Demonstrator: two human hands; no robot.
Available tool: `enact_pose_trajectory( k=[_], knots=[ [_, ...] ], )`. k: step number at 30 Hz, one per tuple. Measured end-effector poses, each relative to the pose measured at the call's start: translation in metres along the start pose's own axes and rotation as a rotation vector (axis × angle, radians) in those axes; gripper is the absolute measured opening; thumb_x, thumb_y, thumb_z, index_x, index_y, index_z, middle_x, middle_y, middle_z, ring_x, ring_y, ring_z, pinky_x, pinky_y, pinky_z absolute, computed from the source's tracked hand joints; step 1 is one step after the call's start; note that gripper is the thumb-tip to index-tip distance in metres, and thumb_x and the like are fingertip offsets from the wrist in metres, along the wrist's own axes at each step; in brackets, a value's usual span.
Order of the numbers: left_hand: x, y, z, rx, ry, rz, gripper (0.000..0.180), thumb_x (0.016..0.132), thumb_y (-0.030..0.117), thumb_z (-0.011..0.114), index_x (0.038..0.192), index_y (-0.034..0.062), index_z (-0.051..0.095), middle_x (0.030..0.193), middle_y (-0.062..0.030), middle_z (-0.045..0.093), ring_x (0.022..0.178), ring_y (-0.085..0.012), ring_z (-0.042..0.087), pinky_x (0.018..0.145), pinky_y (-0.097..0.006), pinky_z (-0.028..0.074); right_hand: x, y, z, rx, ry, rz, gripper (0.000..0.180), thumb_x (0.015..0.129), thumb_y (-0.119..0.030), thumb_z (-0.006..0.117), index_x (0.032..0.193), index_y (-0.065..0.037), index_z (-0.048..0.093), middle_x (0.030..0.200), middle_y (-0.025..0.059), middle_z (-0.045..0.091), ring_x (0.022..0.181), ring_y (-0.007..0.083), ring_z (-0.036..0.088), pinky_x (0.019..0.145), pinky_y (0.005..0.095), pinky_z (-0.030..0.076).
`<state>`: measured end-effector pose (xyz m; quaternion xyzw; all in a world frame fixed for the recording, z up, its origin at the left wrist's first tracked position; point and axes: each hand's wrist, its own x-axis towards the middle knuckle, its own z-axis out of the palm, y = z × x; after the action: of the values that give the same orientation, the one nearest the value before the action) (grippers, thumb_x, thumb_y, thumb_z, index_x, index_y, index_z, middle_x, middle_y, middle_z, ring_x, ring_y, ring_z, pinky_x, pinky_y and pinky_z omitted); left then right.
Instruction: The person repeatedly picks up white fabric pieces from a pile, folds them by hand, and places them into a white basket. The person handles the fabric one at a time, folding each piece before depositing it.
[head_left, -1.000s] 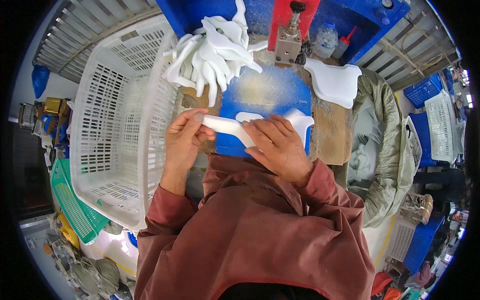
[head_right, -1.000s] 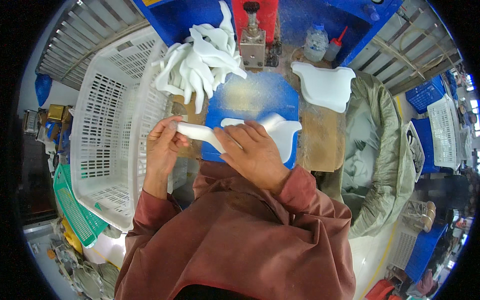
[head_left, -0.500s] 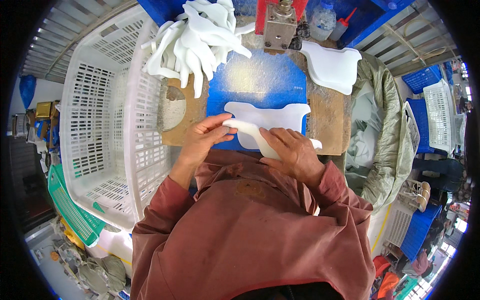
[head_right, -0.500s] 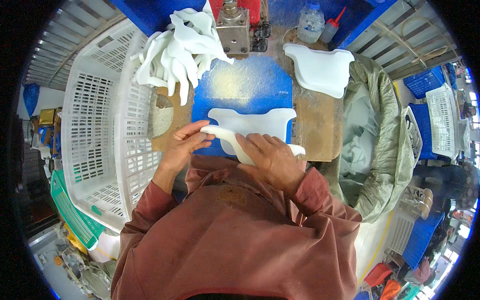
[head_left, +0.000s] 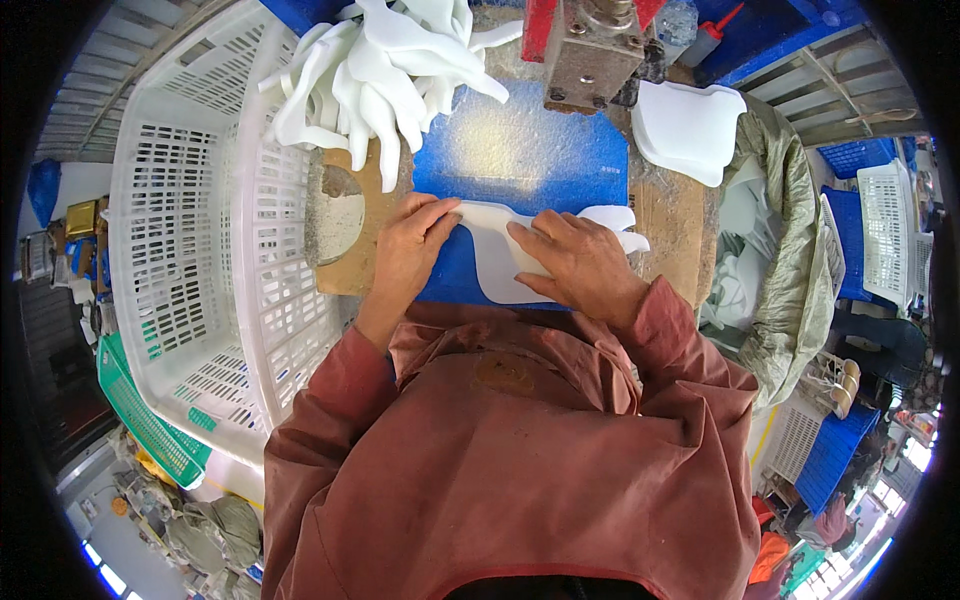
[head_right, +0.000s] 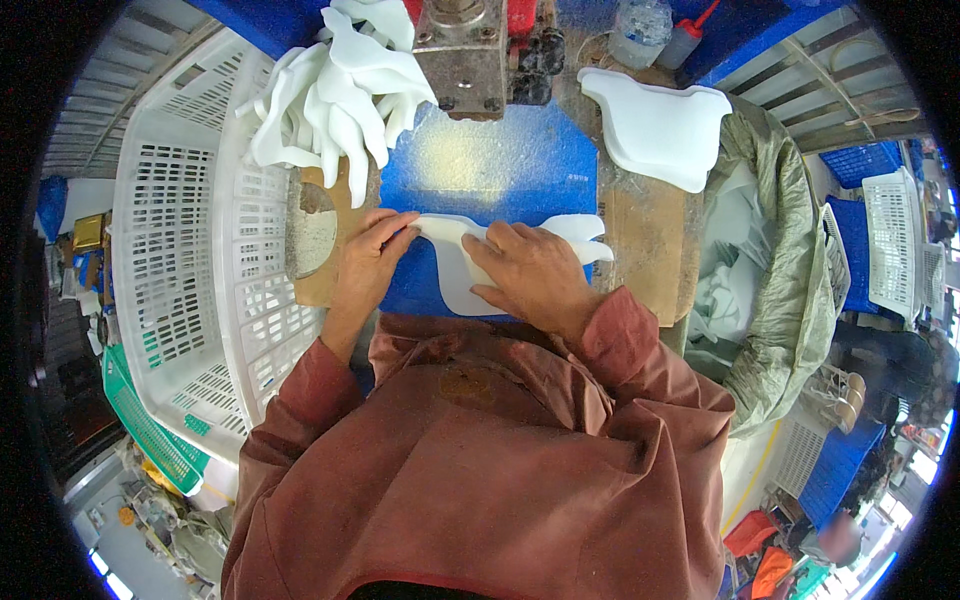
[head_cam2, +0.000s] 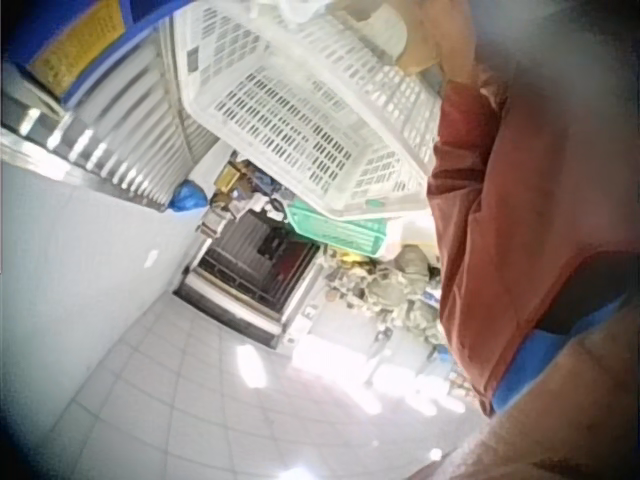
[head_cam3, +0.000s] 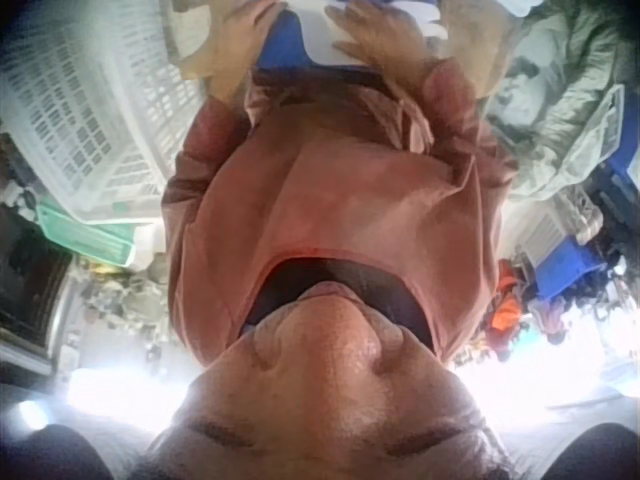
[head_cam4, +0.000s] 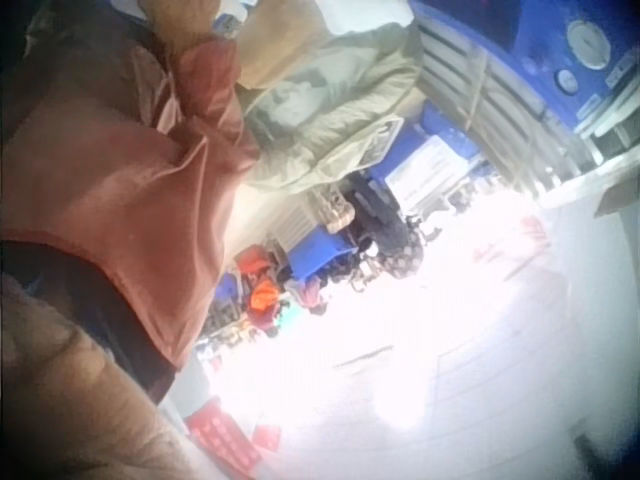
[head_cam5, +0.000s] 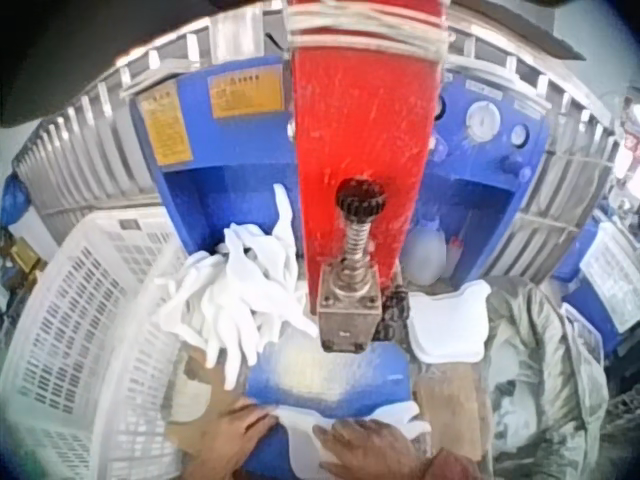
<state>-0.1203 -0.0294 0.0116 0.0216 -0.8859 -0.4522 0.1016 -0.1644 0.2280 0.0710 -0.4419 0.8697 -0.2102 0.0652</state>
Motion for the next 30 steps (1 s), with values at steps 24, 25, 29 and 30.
enact_pose_trajectory(
  k=[24, 25, 29, 30],
  knots=[
    [0.013, -0.013, 0.008, 0.166, -0.097, -0.112, 0.014, 0.090, 0.015, 0.076, 0.099, 0.0059, 0.079, 0.093, -0.0108, 0.072, 0.082, -0.0293, 0.070, 0.073, -0.039, 0.056, 0.020, 0.026, 0.021, 0.020, -0.140, 0.072, 0.050, 0.086, -0.034, 0.078, 0.124, -0.005, 0.065, 0.098, 0.0129, 0.060, 0.085, 0.0309, 0.068, 0.076, 0.0441, 0.056],
    [0.013, -0.014, 0.009, 0.176, -0.105, -0.119, 0.013, 0.090, 0.015, 0.076, 0.099, 0.0061, 0.080, 0.094, -0.0108, 0.072, 0.082, -0.0293, 0.070, 0.073, -0.039, 0.056, 0.022, 0.027, 0.021, 0.018, -0.142, 0.067, 0.050, 0.086, -0.035, 0.077, 0.124, -0.006, 0.065, 0.098, 0.0131, 0.060, 0.085, 0.0314, 0.068, 0.075, 0.0449, 0.056],
    [0.014, -0.019, 0.013, 0.180, -0.111, -0.061, 0.011, 0.088, 0.015, 0.077, 0.095, 0.0064, 0.078, 0.091, -0.0106, 0.070, 0.082, -0.0301, 0.070, 0.072, -0.040, 0.055, 0.028, 0.029, 0.021, 0.003, -0.178, 0.067, 0.046, 0.084, -0.034, 0.077, 0.120, -0.006, 0.067, 0.096, 0.0136, 0.061, 0.085, 0.0332, 0.068, 0.075, 0.0464, 0.055],
    [0.016, -0.019, 0.013, 0.209, -0.118, -0.046, 0.010, 0.088, 0.015, 0.078, 0.094, 0.0065, 0.077, 0.091, -0.0105, 0.070, 0.082, -0.0302, 0.069, 0.072, -0.040, 0.055, 0.030, 0.029, 0.021, 0.000, -0.202, 0.075, 0.045, 0.084, -0.034, 0.077, 0.118, -0.006, 0.068, 0.095, 0.0136, 0.062, 0.086, 0.0333, 0.068, 0.075, 0.0464, 0.055]
  ],
)
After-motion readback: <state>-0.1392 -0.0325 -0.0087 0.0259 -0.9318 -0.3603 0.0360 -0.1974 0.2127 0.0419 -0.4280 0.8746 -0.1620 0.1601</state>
